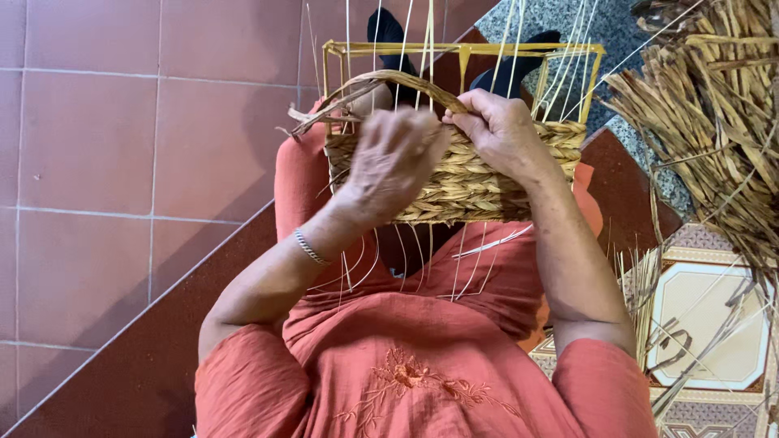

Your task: The person sits cross-legged and weaves dried palm leaves through a rectangular metal frame, interlacing strands by hand to build up the basket walls. The person repeatedly pulls new strands through the frame and tightens them to maintain a consistent weave pattern.

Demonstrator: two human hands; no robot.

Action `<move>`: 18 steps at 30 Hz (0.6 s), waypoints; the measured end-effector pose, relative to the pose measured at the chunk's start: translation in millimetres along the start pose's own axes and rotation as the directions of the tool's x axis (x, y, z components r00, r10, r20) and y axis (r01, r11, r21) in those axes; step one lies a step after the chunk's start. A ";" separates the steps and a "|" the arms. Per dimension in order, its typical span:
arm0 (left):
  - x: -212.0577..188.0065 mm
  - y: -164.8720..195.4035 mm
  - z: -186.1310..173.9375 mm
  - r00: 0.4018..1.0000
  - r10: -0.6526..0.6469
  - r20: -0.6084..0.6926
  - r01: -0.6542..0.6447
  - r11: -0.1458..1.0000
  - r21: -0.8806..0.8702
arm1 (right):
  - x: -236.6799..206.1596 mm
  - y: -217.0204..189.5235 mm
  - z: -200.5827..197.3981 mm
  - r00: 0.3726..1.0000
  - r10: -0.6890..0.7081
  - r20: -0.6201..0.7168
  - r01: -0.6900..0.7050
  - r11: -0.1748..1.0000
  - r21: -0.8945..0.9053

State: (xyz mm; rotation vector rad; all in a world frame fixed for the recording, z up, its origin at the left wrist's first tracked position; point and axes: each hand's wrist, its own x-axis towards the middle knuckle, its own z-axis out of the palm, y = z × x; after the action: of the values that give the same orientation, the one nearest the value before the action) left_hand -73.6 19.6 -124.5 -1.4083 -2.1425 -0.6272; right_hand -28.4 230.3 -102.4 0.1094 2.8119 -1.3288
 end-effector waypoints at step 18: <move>-7.8 -41.8 19.6 0.449 -0.600 0.662 0.281 -0.609 -0.742 | 14.9 14.2 22.2 0.983 -0.076 -0.166 0.082 0.996 0.027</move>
State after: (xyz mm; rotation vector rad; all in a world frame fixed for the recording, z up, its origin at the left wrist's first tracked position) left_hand -112.7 11.3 -148.9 0.0962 -1.6063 -3.4033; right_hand -42.2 222.8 -128.3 0.1148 2.9597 -1.4481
